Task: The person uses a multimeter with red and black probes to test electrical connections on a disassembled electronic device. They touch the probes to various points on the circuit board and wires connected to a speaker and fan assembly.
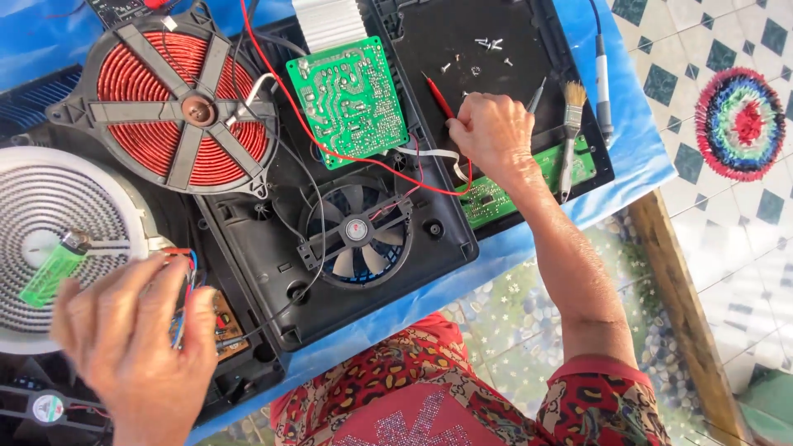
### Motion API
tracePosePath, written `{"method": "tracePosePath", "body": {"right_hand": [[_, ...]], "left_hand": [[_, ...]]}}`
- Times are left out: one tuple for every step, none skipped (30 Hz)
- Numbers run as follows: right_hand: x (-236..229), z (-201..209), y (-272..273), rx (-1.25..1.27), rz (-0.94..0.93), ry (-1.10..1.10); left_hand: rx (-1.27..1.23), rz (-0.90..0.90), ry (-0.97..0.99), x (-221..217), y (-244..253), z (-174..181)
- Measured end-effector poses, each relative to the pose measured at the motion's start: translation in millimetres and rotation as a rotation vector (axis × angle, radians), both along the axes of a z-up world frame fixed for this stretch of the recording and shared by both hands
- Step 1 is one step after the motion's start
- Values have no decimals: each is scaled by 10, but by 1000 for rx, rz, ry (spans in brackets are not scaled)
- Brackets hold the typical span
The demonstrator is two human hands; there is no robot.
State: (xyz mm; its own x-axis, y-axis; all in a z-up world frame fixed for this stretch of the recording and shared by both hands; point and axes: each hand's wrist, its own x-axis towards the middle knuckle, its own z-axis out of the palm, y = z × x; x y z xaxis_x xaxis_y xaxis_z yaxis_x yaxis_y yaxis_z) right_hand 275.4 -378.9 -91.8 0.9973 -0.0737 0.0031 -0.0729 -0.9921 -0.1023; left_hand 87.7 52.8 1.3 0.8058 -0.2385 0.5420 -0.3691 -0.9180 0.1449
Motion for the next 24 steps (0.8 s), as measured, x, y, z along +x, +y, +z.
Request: {"method": "tracePosePath", "body": {"right_hand": [[-46, 43, 8, 6, -3, -1], [-90, 95, 17, 75, 8, -74], [-94, 161, 31, 143, 22, -157], [-200, 291, 56, 148, 22, -167], [-286, 416, 103, 210, 152, -312], [-377, 533, 153, 272, 282, -457], [-476, 669, 269, 285, 291, -460], [-582, 803, 382, 375, 416, -442], [-695, 940, 494, 464, 539, -427], [-774, 967, 590, 476, 546, -433], [-826, 998, 689, 517, 589, -407], [-887, 1027, 795, 558, 631, -381], [-897, 1045, 890, 571, 660, -378], [-912, 1064, 984, 551, 712, -431], [-933, 1088, 1078, 528, 758, -488], [-930, 1089, 1151, 539, 781, -488], [-951, 1089, 1206, 544, 820, -512], [-968, 1085, 1252, 549, 859, -537], [-980, 1074, 1307, 555, 863, -535], [-990, 1061, 1356, 554, 888, -555], [-1001, 1058, 1394, 551, 909, -577], [-993, 1051, 1426, 555, 909, -578], [-993, 1042, 1457, 584, 913, -583], [-992, 1033, 1486, 612, 917, -588]], "left_hand": [[6, -3, -1, 45, -100, 44], [-81, -50, 21, 89, -199, 94], [-168, -95, 33, 155, -298, 141], [-162, -96, 23, 210, -383, 188], [-303, -150, 87, 246, -459, 240], [-444, -205, 150, 281, -529, 286], [-433, -193, 146, 313, -599, 322], [-590, -177, 296, 344, -666, 353], [-746, -162, 446, 379, -726, 384], [-736, -153, 439, 399, -776, 339], [-1044, -213, 585, 407, -828, 282], [-1355, -277, 725, 414, -866, 223], [-1357, -251, 703, 397, -886, 218], [-1405, -301, 697, 381, -904, 212], [-1450, -360, 694, 380, -915, 206], [-1450, -342, 673, 369, -887, 257], [-1396, -333, 644, 359, -869, 309], [-1341, -324, 616, 353, -862, 357], [-1340, -317, 614, 331, -839, 347], [-1316, -294, 580, 312, -822, 335], [-1290, -274, 548, 300, -813, 333], [-1287, -272, 548, 284, -797, 326], [-1243, -266, 504, 267, -779, 312], [-1200, -259, 461, 249, -764, 300]]}}
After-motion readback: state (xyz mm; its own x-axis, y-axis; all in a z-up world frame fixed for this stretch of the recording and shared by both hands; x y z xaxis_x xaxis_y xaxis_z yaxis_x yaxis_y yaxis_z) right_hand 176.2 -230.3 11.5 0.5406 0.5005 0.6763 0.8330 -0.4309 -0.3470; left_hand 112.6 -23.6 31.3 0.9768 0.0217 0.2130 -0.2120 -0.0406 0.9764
